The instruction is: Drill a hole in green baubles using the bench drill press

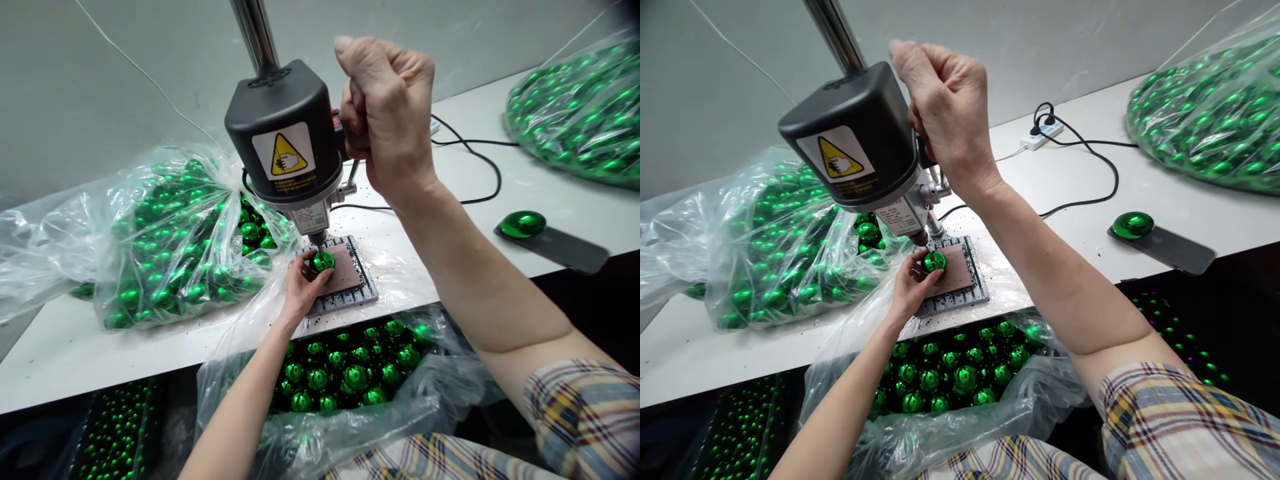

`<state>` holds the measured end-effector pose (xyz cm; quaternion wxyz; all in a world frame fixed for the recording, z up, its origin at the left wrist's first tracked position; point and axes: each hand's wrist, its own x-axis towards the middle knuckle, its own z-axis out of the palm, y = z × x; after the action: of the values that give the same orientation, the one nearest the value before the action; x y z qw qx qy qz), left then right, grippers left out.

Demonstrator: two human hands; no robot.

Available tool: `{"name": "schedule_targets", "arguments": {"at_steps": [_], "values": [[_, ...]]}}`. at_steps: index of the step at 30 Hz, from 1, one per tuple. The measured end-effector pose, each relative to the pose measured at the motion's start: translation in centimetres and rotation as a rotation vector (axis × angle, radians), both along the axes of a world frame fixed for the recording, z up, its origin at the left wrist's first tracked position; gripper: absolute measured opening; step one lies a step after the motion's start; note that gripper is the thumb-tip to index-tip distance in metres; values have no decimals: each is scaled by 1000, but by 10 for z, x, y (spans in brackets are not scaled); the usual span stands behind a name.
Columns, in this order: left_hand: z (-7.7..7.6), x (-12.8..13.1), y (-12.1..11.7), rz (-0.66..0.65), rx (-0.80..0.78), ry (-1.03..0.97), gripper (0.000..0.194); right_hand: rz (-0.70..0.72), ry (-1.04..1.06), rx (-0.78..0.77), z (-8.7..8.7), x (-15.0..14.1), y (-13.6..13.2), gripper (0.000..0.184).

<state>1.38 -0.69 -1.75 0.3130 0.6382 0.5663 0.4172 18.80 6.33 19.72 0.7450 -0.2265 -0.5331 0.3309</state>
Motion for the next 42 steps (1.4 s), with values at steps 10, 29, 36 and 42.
{"name": "schedule_targets", "arguments": {"at_steps": [10,29,36,42], "values": [[2,11,-3,-23,90,59,51,3,56,-12,-1,-2,-18,55],[-8,9,-2,-48,71,-52,57,-256,-18,310,-78,2,-53,64],[-12,8,-1,-46,77,-52,57,-279,-105,514,-98,6,-55,54],[-12,8,-2,-53,89,-55,57,-269,-141,658,-106,7,-55,54]]}}
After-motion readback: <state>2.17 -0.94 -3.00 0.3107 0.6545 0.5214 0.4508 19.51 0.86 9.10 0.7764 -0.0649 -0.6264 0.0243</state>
